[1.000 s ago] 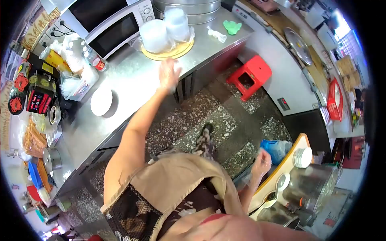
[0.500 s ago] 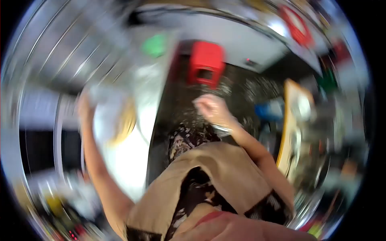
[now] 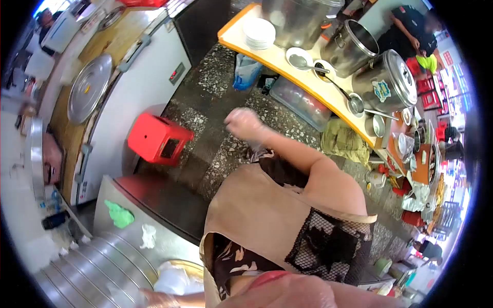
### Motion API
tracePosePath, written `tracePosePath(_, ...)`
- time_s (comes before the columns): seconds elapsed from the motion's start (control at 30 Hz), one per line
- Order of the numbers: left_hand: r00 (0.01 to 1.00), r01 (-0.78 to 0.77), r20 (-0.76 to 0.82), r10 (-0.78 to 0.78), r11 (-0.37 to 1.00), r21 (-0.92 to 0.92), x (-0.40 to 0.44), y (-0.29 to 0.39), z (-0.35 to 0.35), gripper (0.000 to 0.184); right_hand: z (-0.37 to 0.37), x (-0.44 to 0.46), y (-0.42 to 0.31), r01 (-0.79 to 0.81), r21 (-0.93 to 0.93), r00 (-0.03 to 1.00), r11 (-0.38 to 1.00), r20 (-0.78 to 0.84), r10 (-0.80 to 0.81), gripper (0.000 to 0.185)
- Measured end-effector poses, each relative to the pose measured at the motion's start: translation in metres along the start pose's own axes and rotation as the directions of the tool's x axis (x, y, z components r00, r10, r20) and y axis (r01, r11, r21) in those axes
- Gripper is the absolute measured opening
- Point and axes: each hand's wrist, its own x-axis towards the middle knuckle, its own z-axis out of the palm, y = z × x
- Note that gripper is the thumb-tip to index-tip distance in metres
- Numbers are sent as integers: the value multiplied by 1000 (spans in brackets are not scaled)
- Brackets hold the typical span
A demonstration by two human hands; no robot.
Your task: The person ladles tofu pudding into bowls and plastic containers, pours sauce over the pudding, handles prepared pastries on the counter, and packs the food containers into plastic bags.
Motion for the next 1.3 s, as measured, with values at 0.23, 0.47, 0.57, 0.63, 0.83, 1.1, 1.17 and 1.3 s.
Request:
tracePosePath(0.23, 494, 837, 802, -336, 435, -333, -84, 321, 355, 38, -85, 7, 410, -537, -762, 695, 362, -156, 702, 37)
tracePosePath(0.47, 168, 902, 985, 32, 398, -166, -126, 583, 569, 56, -140, -10, 520, -660, -608, 419, 440, 188, 888, 14)
tracePosePath(0.57, 91, 908, 982, 164, 391, -149, -125, 634, 620, 58, -131, -25, 514, -903, -301, 301, 308, 68, 951, 25)
tracePosePath(0.63, -9, 897, 984, 178, 437, -71, -133, 657, 658, 58, -125, -21, 496, -921, -300, 238, 250, 78, 968, 23)
tracePosePath(0.83, -129, 951, 903, 409, 309, -5, -146, 740, 774, 54, -157, -19, 426, -980, -182, 137, 75, -357, 924, 15)
tracePosePath(1.1, 7, 984, 844, 536, 145, -101, -141, 831, 863, 60, -393, 178, 401, -898, -208, 420, 388, -664, 618, 25)
tracePosePath(1.17, 10, 990, 860, 510, 115, -80, -144, 857, 866, 61, -433, 246, 434, -836, -59, 520, 545, -400, 755, 26)
tracePosePath(1.3, 66, 987, 842, 535, 88, -133, -153, 884, 875, 58, -434, 334, 514, -892, 372, 355, 257, 223, 908, 27)
